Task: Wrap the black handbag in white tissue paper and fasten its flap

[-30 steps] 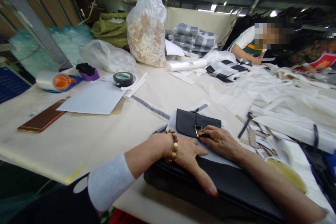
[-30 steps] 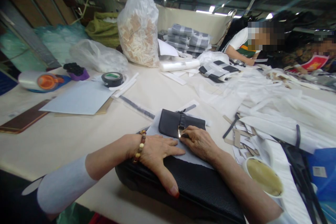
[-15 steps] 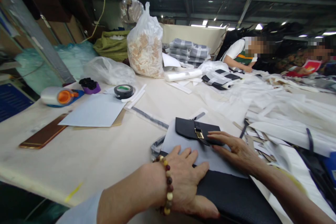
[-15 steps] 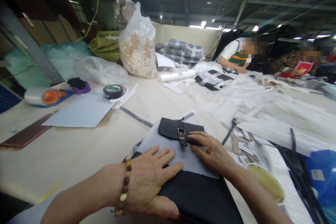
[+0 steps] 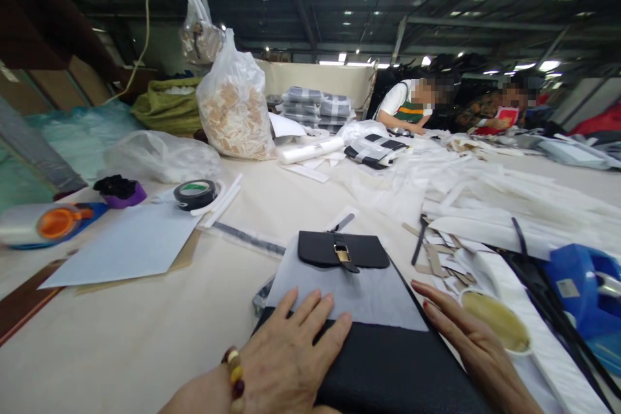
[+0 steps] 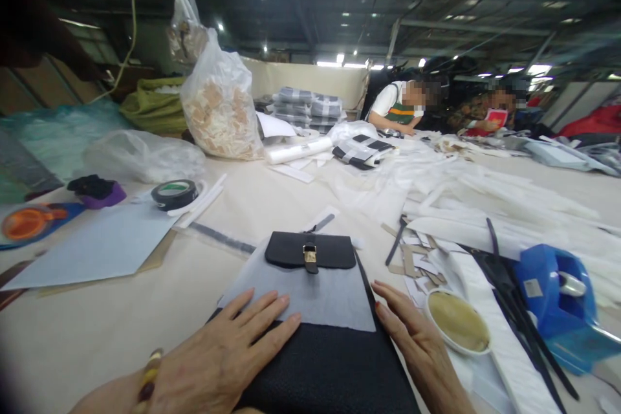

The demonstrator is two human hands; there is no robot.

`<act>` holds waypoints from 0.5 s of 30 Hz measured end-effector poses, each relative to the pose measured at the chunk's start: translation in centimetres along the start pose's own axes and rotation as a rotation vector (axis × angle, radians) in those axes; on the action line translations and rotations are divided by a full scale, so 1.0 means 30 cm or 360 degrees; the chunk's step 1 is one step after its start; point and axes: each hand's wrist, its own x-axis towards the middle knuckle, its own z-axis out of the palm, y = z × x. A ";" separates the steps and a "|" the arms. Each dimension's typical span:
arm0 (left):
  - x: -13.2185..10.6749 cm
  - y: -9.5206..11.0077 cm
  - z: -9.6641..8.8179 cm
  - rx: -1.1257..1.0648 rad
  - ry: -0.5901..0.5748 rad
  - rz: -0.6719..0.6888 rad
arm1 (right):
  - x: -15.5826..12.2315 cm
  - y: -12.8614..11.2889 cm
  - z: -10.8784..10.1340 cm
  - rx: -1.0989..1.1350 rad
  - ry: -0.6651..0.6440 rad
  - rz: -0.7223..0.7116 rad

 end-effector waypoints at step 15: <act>0.248 -0.076 -0.161 -0.0548 0.0399 -0.0122 | -0.144 0.267 0.137 0.0563 0.0048 0.0465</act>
